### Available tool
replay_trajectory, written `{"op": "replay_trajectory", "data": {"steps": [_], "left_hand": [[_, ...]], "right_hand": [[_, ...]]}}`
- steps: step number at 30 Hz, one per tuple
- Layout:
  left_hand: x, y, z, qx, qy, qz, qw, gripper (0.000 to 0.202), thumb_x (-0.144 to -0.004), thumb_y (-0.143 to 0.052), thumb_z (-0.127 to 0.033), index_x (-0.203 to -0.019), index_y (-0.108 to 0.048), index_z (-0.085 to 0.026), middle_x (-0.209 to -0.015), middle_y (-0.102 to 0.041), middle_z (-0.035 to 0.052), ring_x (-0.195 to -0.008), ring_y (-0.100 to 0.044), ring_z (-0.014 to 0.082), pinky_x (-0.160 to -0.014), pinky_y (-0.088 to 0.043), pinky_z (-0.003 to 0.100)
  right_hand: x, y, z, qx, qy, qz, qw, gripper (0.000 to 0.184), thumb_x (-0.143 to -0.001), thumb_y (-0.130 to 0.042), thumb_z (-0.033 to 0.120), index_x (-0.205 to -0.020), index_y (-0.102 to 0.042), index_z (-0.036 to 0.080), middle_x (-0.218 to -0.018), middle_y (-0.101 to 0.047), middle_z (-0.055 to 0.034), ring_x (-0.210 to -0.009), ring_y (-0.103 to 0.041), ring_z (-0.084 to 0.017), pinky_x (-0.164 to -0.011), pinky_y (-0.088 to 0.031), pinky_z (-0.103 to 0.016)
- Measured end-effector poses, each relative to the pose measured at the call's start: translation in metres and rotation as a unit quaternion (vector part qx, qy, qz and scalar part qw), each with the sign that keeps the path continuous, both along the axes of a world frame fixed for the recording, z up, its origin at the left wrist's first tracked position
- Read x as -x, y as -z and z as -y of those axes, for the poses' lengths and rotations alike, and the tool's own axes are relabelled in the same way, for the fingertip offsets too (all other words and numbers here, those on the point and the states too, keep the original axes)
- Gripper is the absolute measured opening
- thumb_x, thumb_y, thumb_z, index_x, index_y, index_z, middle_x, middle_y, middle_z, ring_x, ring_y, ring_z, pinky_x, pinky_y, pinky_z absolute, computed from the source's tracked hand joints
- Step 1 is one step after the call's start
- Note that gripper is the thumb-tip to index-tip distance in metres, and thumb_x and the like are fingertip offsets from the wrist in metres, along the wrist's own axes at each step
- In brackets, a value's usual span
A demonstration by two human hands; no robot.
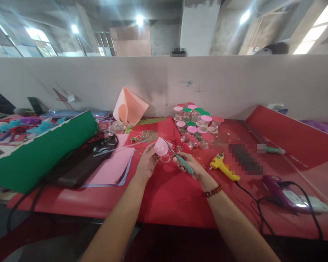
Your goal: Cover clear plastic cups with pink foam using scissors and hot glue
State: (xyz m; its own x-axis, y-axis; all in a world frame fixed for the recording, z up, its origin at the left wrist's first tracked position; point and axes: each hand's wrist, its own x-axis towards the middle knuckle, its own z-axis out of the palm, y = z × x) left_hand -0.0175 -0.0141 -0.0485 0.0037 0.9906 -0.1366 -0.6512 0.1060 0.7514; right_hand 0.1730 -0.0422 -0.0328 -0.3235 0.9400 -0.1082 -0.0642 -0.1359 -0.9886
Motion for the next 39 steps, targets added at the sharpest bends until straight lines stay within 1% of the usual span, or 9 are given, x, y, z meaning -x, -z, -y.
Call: {"op": "replay_trajectory", "data": {"steps": [7,11,19,27,33,36,39], "left_hand": [[0.0002,-0.0020,0.0009,-0.002,-0.001,-0.002,1.000,0.044,-0.060,-0.083,-0.025,-0.099,-0.065,-0.022,-0.091,-0.072,0.0009,-0.076,-0.064,0.0130,-0.065,-0.046,0.024],[0.0001,-0.0049,0.0017,-0.005,-0.002,0.001,1.000,0.040,-0.061,-0.081,-0.024,-0.098,-0.065,-0.021,-0.092,-0.071,-0.0002,-0.078,-0.063,0.0121,-0.066,-0.045,0.023],[0.0020,-0.0059,0.0009,-0.007,-0.015,0.009,1.000,0.038,-0.061,-0.079,-0.023,-0.096,-0.065,-0.021,-0.090,-0.070,-0.0002,-0.075,-0.062,0.0115,-0.064,-0.043,0.022],[0.0028,-0.0064,-0.0003,0.004,-0.030,0.024,0.999,0.037,-0.061,-0.079,-0.022,-0.096,-0.066,-0.021,-0.089,-0.070,-0.0008,-0.075,-0.062,0.0107,-0.064,-0.043,0.022],[0.0045,-0.0067,-0.0018,0.020,-0.050,0.045,0.998,0.034,-0.060,-0.080,-0.020,-0.091,-0.065,-0.021,-0.083,-0.070,-0.0022,-0.072,-0.062,0.0103,-0.062,-0.044,0.021],[0.0053,-0.0066,-0.0028,0.027,-0.066,0.063,0.995,0.031,-0.062,-0.080,-0.021,-0.089,-0.065,-0.021,-0.081,-0.070,-0.0017,-0.070,-0.062,0.0107,-0.062,-0.044,0.022],[0.0056,-0.0061,-0.0029,0.020,-0.064,0.072,0.995,0.030,-0.065,-0.080,-0.024,-0.091,-0.065,-0.020,-0.084,-0.070,-0.0005,-0.072,-0.063,0.0117,-0.063,-0.045,0.023]], "right_hand": [[0.0015,-0.0014,0.0016,0.011,0.004,-0.003,1.000,0.039,-0.064,-0.078,0.043,-0.084,-0.059,0.017,-0.056,-0.042,0.0090,-0.043,-0.034,-0.003,-0.042,-0.022,-0.019],[0.0023,-0.0009,0.0015,0.021,0.010,-0.009,1.000,0.037,-0.060,-0.080,0.038,-0.081,-0.059,0.017,-0.053,-0.041,0.0097,-0.041,-0.033,-0.003,-0.040,-0.020,-0.019],[0.0049,-0.0051,0.0032,0.036,0.012,-0.006,0.999,0.037,-0.057,-0.081,0.036,-0.082,-0.063,0.016,-0.051,-0.043,0.0090,-0.040,-0.034,-0.004,-0.040,-0.020,-0.020],[0.0043,-0.0048,0.0045,0.023,0.007,0.003,1.000,0.041,-0.057,-0.081,0.039,-0.086,-0.067,0.014,-0.049,-0.043,0.0094,-0.039,-0.036,-0.004,-0.038,-0.022,-0.019],[0.0050,-0.0031,0.0049,0.009,0.002,0.019,1.000,0.039,-0.059,-0.080,0.041,-0.085,-0.068,0.014,-0.050,-0.046,0.0086,-0.038,-0.037,-0.003,-0.037,-0.023,-0.018],[0.0049,-0.0016,0.0050,0.002,-0.009,0.043,0.999,0.039,-0.061,-0.079,0.044,-0.084,-0.068,0.014,-0.051,-0.048,0.0076,-0.039,-0.039,-0.004,-0.038,-0.025,-0.018],[0.0044,0.0017,0.0041,-0.004,-0.017,0.052,0.998,0.038,-0.062,-0.079,0.044,-0.084,-0.069,0.014,-0.051,-0.049,0.0070,-0.039,-0.039,-0.004,-0.038,-0.027,-0.018]]}}
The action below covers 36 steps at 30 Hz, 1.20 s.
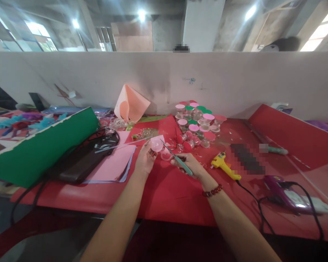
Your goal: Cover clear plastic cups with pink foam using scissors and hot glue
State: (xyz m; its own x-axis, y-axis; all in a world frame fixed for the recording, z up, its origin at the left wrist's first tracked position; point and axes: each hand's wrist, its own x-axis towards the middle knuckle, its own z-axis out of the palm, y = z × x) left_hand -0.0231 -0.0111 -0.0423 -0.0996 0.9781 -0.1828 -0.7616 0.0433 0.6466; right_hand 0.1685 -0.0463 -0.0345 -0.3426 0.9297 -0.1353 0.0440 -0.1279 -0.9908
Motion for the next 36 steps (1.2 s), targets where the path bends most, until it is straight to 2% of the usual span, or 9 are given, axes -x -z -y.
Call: {"op": "replay_trajectory", "data": {"steps": [4,8,15,20,25,36], "left_hand": [[-0.0009,-0.0005,0.0025,-0.010,0.027,0.006,1.000,0.033,-0.066,-0.079,-0.027,-0.095,-0.064,-0.020,-0.087,-0.071,0.0016,-0.076,-0.065,0.0141,-0.066,-0.049,0.026],[-0.0027,-0.0037,0.0054,-0.012,0.063,-0.011,0.998,0.033,-0.065,-0.078,-0.021,-0.094,-0.063,-0.020,-0.087,-0.071,0.0022,-0.078,-0.067,0.0160,-0.070,-0.051,0.028],[-0.0037,-0.0028,0.0063,-0.015,0.079,-0.033,0.996,0.030,-0.063,-0.080,-0.021,-0.088,-0.064,-0.019,-0.085,-0.072,0.0015,-0.076,-0.066,0.0143,-0.068,-0.052,0.026],[-0.0059,-0.0011,0.0085,-0.016,0.111,-0.051,0.992,0.031,-0.062,-0.081,-0.019,-0.089,-0.065,-0.019,-0.081,-0.071,0.0005,-0.069,-0.064,0.0110,-0.069,-0.050,0.024],[-0.0067,-0.0012,0.0085,-0.016,0.113,-0.061,0.992,0.032,-0.061,-0.081,-0.019,-0.089,-0.065,-0.018,-0.082,-0.071,0.0009,-0.069,-0.063,0.0112,-0.069,-0.049,0.025],[-0.0045,-0.0002,0.0072,-0.027,0.104,-0.068,0.992,0.033,-0.062,-0.079,-0.018,-0.093,-0.067,-0.018,-0.087,-0.071,0.0027,-0.073,-0.064,0.0133,-0.068,-0.048,0.025]], "right_hand": [[-0.0004,0.0043,-0.0022,-0.001,0.009,-0.006,1.000,0.038,-0.062,-0.080,0.042,-0.086,-0.069,0.015,-0.051,-0.050,0.0068,-0.040,-0.040,-0.005,-0.039,-0.028,-0.019],[-0.0012,0.0037,-0.0033,-0.002,0.028,-0.018,0.999,0.038,-0.061,-0.080,0.042,-0.085,-0.068,0.015,-0.052,-0.048,0.0074,-0.041,-0.038,-0.005,-0.040,-0.027,-0.019],[-0.0042,-0.0031,-0.0022,-0.053,0.039,0.001,0.998,0.036,-0.067,-0.075,0.045,-0.089,-0.067,0.017,-0.064,-0.054,0.0035,-0.050,-0.042,-0.007,-0.047,-0.030,-0.021],[-0.0043,0.0010,-0.0043,-0.043,0.051,-0.008,0.998,0.037,-0.068,-0.074,0.046,-0.089,-0.065,0.018,-0.068,-0.055,0.0025,-0.052,-0.042,-0.007,-0.047,-0.030,-0.021],[-0.0047,0.0035,-0.0057,-0.033,0.048,-0.025,0.998,0.038,-0.067,-0.075,0.046,-0.090,-0.065,0.018,-0.066,-0.052,0.0039,-0.050,-0.040,-0.006,-0.046,-0.029,-0.021],[-0.0021,-0.0040,-0.0026,0.010,0.040,-0.055,0.998,0.038,-0.056,-0.082,0.037,-0.081,-0.063,0.017,-0.052,-0.043,0.0089,-0.041,-0.031,-0.003,-0.041,-0.020,-0.021]]}}
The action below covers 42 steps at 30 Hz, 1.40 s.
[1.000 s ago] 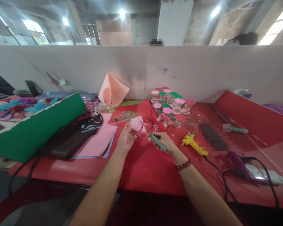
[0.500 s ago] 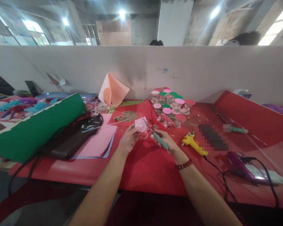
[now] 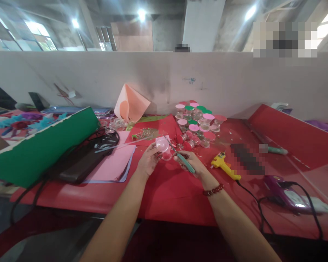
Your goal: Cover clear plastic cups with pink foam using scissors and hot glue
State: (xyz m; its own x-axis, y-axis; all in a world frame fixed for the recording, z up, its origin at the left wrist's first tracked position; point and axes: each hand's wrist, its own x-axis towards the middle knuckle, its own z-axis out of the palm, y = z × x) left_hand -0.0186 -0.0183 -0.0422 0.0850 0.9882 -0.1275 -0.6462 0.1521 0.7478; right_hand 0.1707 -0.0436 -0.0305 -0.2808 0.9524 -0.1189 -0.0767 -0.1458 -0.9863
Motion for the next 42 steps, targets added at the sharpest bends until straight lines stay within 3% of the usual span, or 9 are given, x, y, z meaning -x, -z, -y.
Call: {"op": "replay_trajectory", "data": {"steps": [20,35,42], "left_hand": [[0.0039,0.0018,-0.0048,0.008,-0.060,0.022,0.998,0.040,-0.060,-0.080,-0.018,-0.097,-0.066,-0.020,-0.084,-0.070,-0.0019,-0.071,-0.060,0.0092,-0.065,-0.043,0.022],[0.0051,-0.0002,-0.0064,0.027,-0.095,0.066,0.993,0.033,-0.059,-0.082,-0.019,-0.086,-0.064,-0.019,-0.085,-0.071,-0.0008,-0.072,-0.064,0.0108,-0.067,-0.046,0.024],[0.0028,0.0007,-0.0048,0.001,-0.052,0.036,0.998,0.036,-0.058,-0.083,-0.020,-0.090,-0.066,-0.019,-0.084,-0.072,-0.0005,-0.073,-0.064,0.0109,-0.066,-0.046,0.023]], "right_hand": [[0.0003,0.0032,0.0009,0.000,-0.016,0.014,1.000,0.039,-0.058,-0.082,0.040,-0.083,-0.066,0.015,-0.050,-0.046,0.0084,-0.039,-0.036,-0.003,-0.039,-0.022,-0.019],[-0.0008,0.0033,-0.0002,-0.022,-0.008,0.059,0.998,0.037,-0.062,-0.080,0.039,-0.087,-0.068,0.015,-0.053,-0.048,0.0069,-0.042,-0.036,-0.004,-0.041,-0.024,-0.020],[-0.0028,-0.0018,0.0020,-0.066,-0.017,0.069,0.995,0.037,-0.069,-0.075,0.045,-0.091,-0.065,0.017,-0.063,-0.050,0.0047,-0.050,-0.036,-0.006,-0.047,-0.026,-0.022]]}}
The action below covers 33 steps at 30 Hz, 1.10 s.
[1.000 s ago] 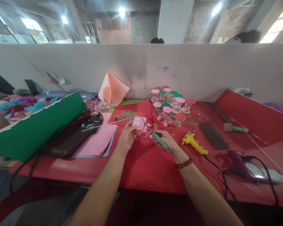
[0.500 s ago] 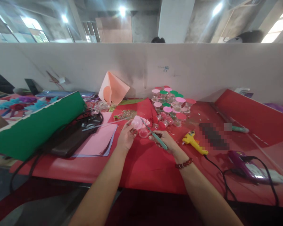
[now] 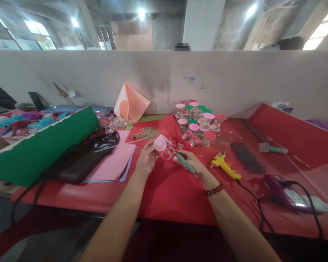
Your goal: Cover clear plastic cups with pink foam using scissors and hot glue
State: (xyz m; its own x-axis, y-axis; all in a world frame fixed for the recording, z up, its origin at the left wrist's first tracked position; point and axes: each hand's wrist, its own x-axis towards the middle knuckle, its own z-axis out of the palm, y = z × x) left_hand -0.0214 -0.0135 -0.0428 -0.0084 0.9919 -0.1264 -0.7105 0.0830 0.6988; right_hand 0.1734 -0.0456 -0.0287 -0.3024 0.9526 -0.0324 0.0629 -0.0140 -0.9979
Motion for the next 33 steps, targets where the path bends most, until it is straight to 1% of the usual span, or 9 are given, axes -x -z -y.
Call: {"op": "replay_trajectory", "data": {"steps": [4,11,14,19,25,33], "left_hand": [[-0.0023,0.0008,0.0024,-0.004,0.015,-0.021,1.000,0.040,-0.058,-0.084,-0.020,-0.094,-0.067,-0.019,-0.085,-0.072,0.0000,-0.072,-0.063,0.0110,-0.065,-0.047,0.023],[-0.0030,0.0002,0.0031,-0.006,0.027,-0.039,0.999,0.041,-0.056,-0.085,-0.023,-0.093,-0.066,-0.019,-0.086,-0.072,0.0000,-0.072,-0.064,0.0111,-0.066,-0.047,0.023],[-0.0034,-0.0001,0.0034,-0.008,0.030,-0.045,0.999,0.041,-0.056,-0.085,-0.023,-0.092,-0.066,-0.019,-0.085,-0.071,-0.0005,-0.071,-0.063,0.0102,-0.066,-0.047,0.023],[-0.0039,0.0010,0.0032,-0.016,0.027,-0.043,0.999,0.039,-0.057,-0.084,-0.022,-0.092,-0.066,-0.018,-0.082,-0.071,-0.0002,-0.066,-0.061,0.0094,-0.062,-0.045,0.022],[-0.0030,0.0014,0.0021,-0.014,0.020,-0.037,0.999,0.039,-0.059,-0.083,-0.020,-0.094,-0.066,-0.018,-0.087,-0.071,0.0020,-0.071,-0.062,0.0111,-0.064,-0.045,0.023],[-0.0014,-0.0023,0.0031,-0.002,0.004,-0.031,1.000,0.039,-0.058,-0.083,-0.018,-0.093,-0.066,-0.021,-0.088,-0.071,-0.0003,-0.074,-0.062,0.0114,-0.066,-0.045,0.023]], "right_hand": [[0.0008,-0.0012,0.0002,0.008,0.000,-0.017,1.000,0.038,-0.069,-0.073,0.048,-0.089,-0.064,0.017,-0.064,-0.049,0.0039,-0.052,-0.038,-0.007,-0.049,-0.027,-0.023],[-0.0001,0.0050,-0.0027,0.043,0.000,-0.043,0.998,0.037,-0.068,-0.074,0.047,-0.089,-0.061,0.018,-0.062,-0.046,0.0062,-0.048,-0.033,-0.005,-0.045,-0.023,-0.022],[0.0002,0.0042,-0.0023,0.058,-0.004,-0.060,0.996,0.038,-0.066,-0.075,0.045,-0.088,-0.060,0.018,-0.059,-0.042,0.0080,-0.045,-0.031,-0.004,-0.044,-0.019,-0.021],[0.0014,0.0005,-0.0009,0.075,0.007,-0.064,0.995,0.040,-0.061,-0.078,0.044,-0.085,-0.060,0.017,-0.055,-0.038,0.0093,-0.043,-0.031,-0.004,-0.042,-0.019,-0.021],[0.0016,0.0012,-0.0013,0.081,0.012,-0.056,0.995,0.042,-0.061,-0.078,0.045,-0.087,-0.062,0.017,-0.052,-0.038,0.0094,-0.041,-0.028,-0.004,-0.040,-0.019,-0.022],[0.0012,-0.0018,0.0011,0.083,0.007,-0.050,0.995,0.041,-0.060,-0.079,0.044,-0.085,-0.064,0.015,-0.051,-0.038,0.0097,-0.039,-0.029,-0.003,-0.039,-0.020,-0.020]]}}
